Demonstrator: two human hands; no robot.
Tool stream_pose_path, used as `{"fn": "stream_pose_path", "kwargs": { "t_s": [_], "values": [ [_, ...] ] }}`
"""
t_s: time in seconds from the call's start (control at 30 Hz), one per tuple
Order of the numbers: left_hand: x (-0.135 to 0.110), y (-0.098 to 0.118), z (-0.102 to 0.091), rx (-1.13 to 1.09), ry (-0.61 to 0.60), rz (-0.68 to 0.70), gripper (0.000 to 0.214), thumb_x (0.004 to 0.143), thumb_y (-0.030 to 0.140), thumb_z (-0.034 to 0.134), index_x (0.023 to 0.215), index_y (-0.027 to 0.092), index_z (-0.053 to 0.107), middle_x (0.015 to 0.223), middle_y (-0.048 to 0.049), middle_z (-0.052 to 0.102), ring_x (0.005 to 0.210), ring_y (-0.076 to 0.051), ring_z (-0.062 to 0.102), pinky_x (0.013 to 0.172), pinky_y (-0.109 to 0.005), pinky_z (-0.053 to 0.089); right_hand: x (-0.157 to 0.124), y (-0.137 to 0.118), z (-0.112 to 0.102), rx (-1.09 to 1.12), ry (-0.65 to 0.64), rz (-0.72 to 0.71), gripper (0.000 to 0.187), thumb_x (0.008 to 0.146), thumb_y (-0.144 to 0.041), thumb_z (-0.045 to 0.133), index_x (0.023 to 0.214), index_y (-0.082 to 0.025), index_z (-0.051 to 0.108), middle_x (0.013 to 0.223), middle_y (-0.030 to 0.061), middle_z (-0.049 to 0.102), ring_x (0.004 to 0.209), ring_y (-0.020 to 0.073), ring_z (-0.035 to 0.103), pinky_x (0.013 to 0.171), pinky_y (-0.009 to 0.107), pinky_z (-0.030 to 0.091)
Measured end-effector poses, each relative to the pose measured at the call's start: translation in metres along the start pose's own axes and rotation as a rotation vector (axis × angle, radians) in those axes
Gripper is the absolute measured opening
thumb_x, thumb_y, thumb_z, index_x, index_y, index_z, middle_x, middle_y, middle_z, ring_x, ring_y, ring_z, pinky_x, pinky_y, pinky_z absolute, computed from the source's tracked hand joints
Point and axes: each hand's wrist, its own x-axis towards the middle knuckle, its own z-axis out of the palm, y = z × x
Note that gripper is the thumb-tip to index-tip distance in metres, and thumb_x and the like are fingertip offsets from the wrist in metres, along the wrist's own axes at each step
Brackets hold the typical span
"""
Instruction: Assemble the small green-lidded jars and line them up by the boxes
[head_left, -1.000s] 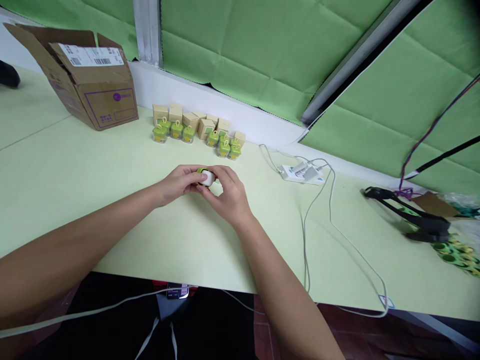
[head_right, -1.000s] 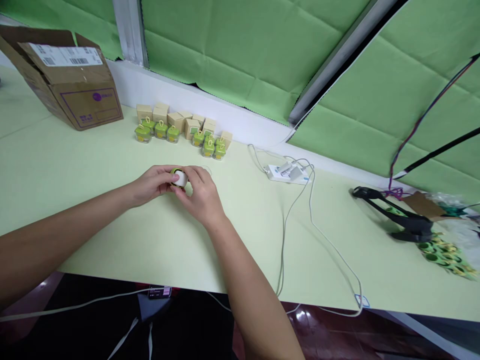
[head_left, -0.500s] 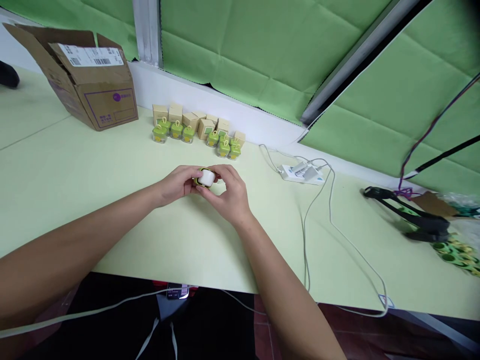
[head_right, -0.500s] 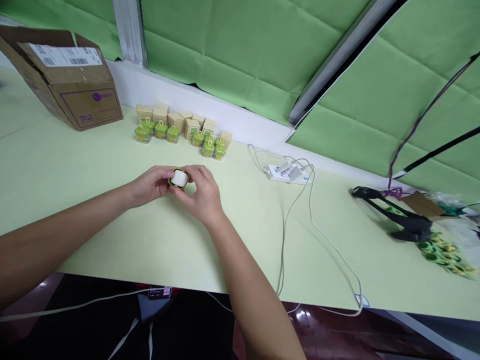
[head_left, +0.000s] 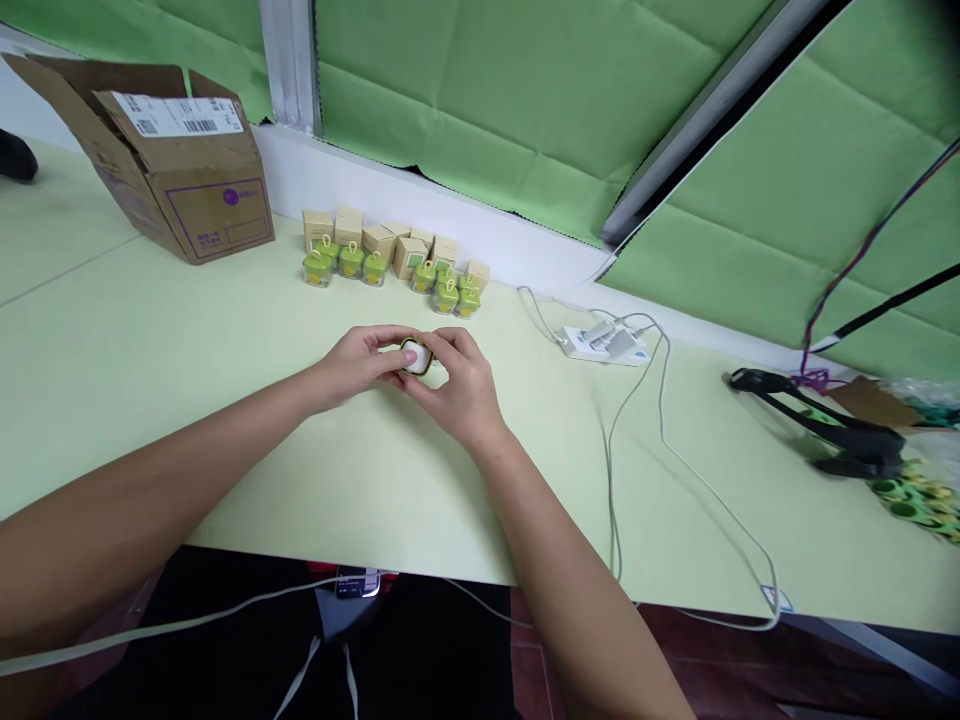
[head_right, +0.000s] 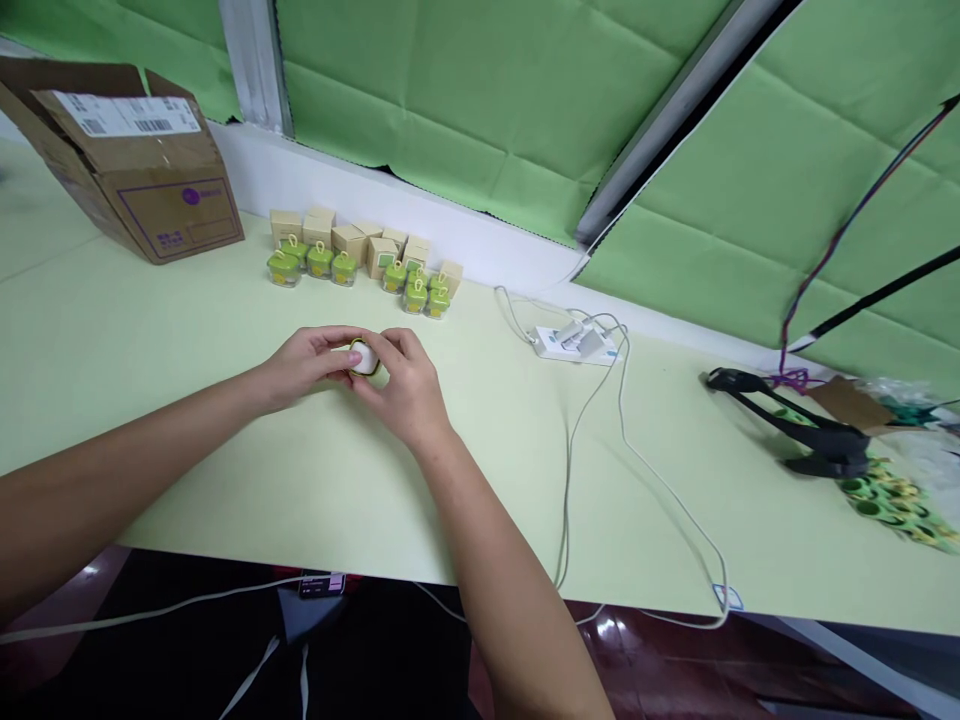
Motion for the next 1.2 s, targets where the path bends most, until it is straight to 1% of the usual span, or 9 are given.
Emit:
{"fn": "stream_pose_path", "kwargs": {
  "t_s": [0.13, 0.23, 0.33, 0.43, 0.63, 0.8, 0.97, 1.1, 1.2],
  "values": [
    [0.0025, -0.0019, -0.0027, -0.02, 0.017, -0.004, 0.046, 0.079, 0.036, 0.084, 0.121, 0.018, 0.078, 0.101, -0.0079, 0.078, 0.078, -0.018, 0.072, 0.078, -0.035, 0.063, 0.0004, -0.0002, -0.0009, -0.005, -0.007, 0.011, 0.038, 0.087, -0.03, 0.075, 0.124, -0.029, 0.068, 0.11, 0.0076, 0.064, 0.101, 0.0225, 0.067, 0.088, 0.04, 0.061],
    [0.0016, -0.0012, -0.0032, -0.053, 0.001, -0.001, 0.043, 0.08, 0.036, 0.082, 0.119, 0.018, 0.079, 0.101, -0.0081, 0.078, 0.081, -0.019, 0.073, 0.079, -0.035, 0.064, 0.0009, -0.0006, -0.0016, -0.003, -0.004, 0.0, 0.037, 0.088, -0.029, 0.074, 0.124, -0.029, 0.068, 0.11, 0.0079, 0.064, 0.1, 0.0221, 0.067, 0.088, 0.039, 0.061],
    [0.0003, -0.0003, -0.0023, -0.055, -0.006, -0.002, 0.045, 0.08, 0.037, 0.083, 0.121, 0.018, 0.078, 0.101, -0.0086, 0.078, 0.083, -0.019, 0.073, 0.079, -0.035, 0.064, 0.0009, -0.0007, -0.0017, -0.002, -0.003, -0.01, 0.037, 0.088, -0.029, 0.074, 0.125, -0.028, 0.069, 0.109, 0.0082, 0.063, 0.1, 0.022, 0.066, 0.087, 0.038, 0.061],
    [0.0004, -0.0005, -0.0018, -0.03, 0.021, -0.009, 0.049, 0.078, 0.035, 0.086, 0.122, 0.018, 0.078, 0.1, -0.0084, 0.079, 0.079, -0.018, 0.072, 0.079, -0.035, 0.064, 0.0004, -0.0011, -0.0018, -0.014, -0.021, 0.006, 0.038, 0.088, -0.03, 0.074, 0.125, -0.029, 0.068, 0.11, 0.008, 0.063, 0.101, 0.0224, 0.066, 0.088, 0.039, 0.061],
    [0.0007, 0.0, -0.0028, -0.029, 0.076, 0.028, 0.038, 0.081, 0.032, 0.08, 0.115, 0.018, 0.081, 0.1, -0.0082, 0.079, 0.078, -0.019, 0.073, 0.08, -0.037, 0.064, 0.0014, -0.0037, -0.0041, -0.02, 0.0, 0.02, 0.037, 0.086, -0.028, 0.073, 0.123, -0.03, 0.069, 0.11, 0.0074, 0.064, 0.099, 0.0224, 0.067, 0.085, 0.038, 0.061],
    [-0.001, 0.0015, -0.002, -0.076, 0.021, 0.042, 0.043, 0.082, 0.035, 0.08, 0.122, 0.019, 0.078, 0.108, -0.0089, 0.079, 0.088, -0.021, 0.074, 0.085, -0.038, 0.062, 0.0042, -0.0034, -0.0054, -0.019, 0.028, 0.018, 0.034, 0.088, -0.03, 0.073, 0.122, -0.029, 0.071, 0.109, 0.0079, 0.065, 0.099, 0.0224, 0.067, 0.085, 0.038, 0.061],
    [-0.0021, 0.0027, 0.0005, -0.041, 0.048, 0.026, 0.047, 0.08, 0.038, 0.085, 0.122, 0.019, 0.077, 0.106, -0.0087, 0.078, 0.085, -0.019, 0.073, 0.083, -0.036, 0.062, 0.0034, -0.0026, -0.0041, -0.004, 0.022, 0.021, 0.036, 0.088, -0.03, 0.073, 0.124, -0.029, 0.07, 0.109, 0.0077, 0.065, 0.1, 0.0227, 0.067, 0.089, 0.039, 0.061],
    [-0.001, 0.0039, 0.0016, -0.048, 0.05, 0.02, 0.046, 0.08, 0.041, 0.084, 0.119, 0.017, 0.077, 0.102, -0.0086, 0.077, 0.082, -0.019, 0.072, 0.078, -0.035, 0.062, 0.0027, -0.0012, -0.0017, 0.07, 0.021, 0.069, 0.035, 0.087, -0.035, 0.076, 0.121, -0.028, 0.071, 0.112, 0.0081, 0.066, 0.102, 0.0227, 0.068, 0.093, 0.041, 0.062],
    [0.0028, 0.0023, -0.0011, -0.104, 0.087, 0.021, 0.043, 0.082, 0.046, 0.08, 0.112, 0.015, 0.076, 0.101, -0.0095, 0.075, 0.077, -0.02, 0.072, 0.07, -0.035, 0.061, 0.0031, 0.0028, 0.0008, 0.251, 0.029, 0.189, 0.041, 0.085, -0.043, 0.078, 0.121, -0.026, 0.069, 0.12, 0.0102, 0.067, 0.107, 0.0232, 0.069, 0.092, 0.041, 0.064]
  ]
}}
